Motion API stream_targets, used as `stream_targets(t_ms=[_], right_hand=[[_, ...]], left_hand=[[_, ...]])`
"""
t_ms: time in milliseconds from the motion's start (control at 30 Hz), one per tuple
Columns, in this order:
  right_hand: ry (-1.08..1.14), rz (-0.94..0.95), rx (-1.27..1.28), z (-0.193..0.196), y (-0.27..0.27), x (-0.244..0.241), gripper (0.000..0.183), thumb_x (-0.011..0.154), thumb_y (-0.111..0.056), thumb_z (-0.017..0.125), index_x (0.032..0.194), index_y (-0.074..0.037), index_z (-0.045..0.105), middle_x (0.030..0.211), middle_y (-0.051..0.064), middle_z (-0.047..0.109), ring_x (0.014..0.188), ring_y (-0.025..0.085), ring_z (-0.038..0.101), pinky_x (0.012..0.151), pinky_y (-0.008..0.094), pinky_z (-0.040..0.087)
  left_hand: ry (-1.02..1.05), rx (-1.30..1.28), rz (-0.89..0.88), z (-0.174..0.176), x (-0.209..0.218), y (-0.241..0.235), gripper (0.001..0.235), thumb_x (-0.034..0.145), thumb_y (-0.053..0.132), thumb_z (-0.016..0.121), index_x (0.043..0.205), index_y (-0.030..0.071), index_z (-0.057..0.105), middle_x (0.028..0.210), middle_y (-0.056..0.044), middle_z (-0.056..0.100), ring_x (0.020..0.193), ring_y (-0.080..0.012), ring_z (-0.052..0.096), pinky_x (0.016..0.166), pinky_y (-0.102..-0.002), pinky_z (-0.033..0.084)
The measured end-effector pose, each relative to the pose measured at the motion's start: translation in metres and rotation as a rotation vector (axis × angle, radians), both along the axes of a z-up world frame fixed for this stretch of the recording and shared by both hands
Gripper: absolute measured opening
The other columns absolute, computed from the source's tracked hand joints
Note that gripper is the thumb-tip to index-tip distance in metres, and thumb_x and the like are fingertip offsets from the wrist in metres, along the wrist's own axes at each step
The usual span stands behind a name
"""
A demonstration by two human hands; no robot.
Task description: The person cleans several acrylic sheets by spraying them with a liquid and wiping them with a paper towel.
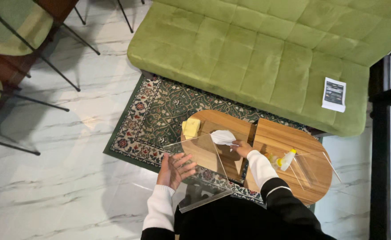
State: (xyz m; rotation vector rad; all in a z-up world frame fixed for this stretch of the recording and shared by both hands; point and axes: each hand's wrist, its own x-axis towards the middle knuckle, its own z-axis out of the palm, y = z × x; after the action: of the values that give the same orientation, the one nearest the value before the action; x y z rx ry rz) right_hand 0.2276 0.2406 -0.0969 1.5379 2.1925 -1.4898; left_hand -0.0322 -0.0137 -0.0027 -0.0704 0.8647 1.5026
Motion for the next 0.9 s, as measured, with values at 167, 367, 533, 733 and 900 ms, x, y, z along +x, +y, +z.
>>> stream_targets(t_ms=[167, 367, 533, 733, 900], right_hand=[[0.058, -0.095, -0.124, 0.025, 0.004, 0.014, 0.053, 0.093, -0.038, 0.066, 0.137, -0.009, 0.063, 0.13, 0.017, 0.073, 0.118, 0.03, 0.069, 0.099, 0.037, 0.052], [0.22, -0.073, 0.297, 0.1, 0.005, 0.022, 0.047, 0.096, -0.033, 0.065, 0.135, -0.006, 0.066, 0.136, 0.021, 0.065, 0.127, 0.034, 0.062, 0.105, 0.038, 0.047], [0.227, 0.078, 0.711, 0.231, -0.047, 0.023, 0.043, 0.095, -0.028, 0.061, 0.129, -0.002, 0.065, 0.136, 0.028, 0.061, 0.132, 0.043, 0.053, 0.109, 0.046, 0.042], [0.095, 0.399, 0.683, 0.302, -0.146, 0.014, 0.043, 0.101, -0.032, 0.057, 0.124, 0.003, 0.066, 0.129, 0.026, 0.064, 0.135, 0.043, 0.051, 0.114, 0.054, 0.035], [0.07, 0.459, 0.538, 0.322, -0.188, 0.029, 0.035, 0.107, -0.036, 0.055, 0.121, -0.008, 0.07, 0.14, 0.029, 0.057, 0.136, 0.049, 0.047, 0.116, 0.052, 0.035]], left_hand=[[0.003, -0.086, -0.097, -0.004, -0.006, 0.028, 0.075, 0.097, 0.066, 0.036, 0.131, 0.0, 0.045, 0.14, -0.029, 0.06, 0.116, -0.049, 0.066, 0.092, -0.059, 0.057], [-0.013, -0.052, -0.199, -0.012, -0.014, 0.057, 0.074, 0.098, 0.066, 0.032, 0.132, 0.001, 0.045, 0.141, -0.029, 0.058, 0.12, -0.0504, 0.063, 0.098, -0.062, 0.054], [-0.017, 0.009, -0.271, -0.006, -0.004, 0.098, 0.072, 0.099, 0.065, 0.032, 0.131, 0.001, 0.045, 0.14, -0.03, 0.058, 0.12, -0.0519, 0.062, 0.099, -0.063, 0.053], [-0.075, -0.092, -0.359, -0.005, 0.031, 0.144, 0.068, 0.101, 0.063, 0.036, 0.134, 0.003, 0.04, 0.137, -0.023, 0.049, 0.123, -0.0495, 0.056, 0.101, -0.066, 0.051], [-0.099, 0.295, -0.551, -0.014, 0.068, 0.168, 0.072, 0.103, 0.059, 0.041, 0.149, 0.004, 0.05, 0.145, -0.014, 0.059, 0.129, -0.0284, 0.058, 0.107, -0.041, 0.048]])
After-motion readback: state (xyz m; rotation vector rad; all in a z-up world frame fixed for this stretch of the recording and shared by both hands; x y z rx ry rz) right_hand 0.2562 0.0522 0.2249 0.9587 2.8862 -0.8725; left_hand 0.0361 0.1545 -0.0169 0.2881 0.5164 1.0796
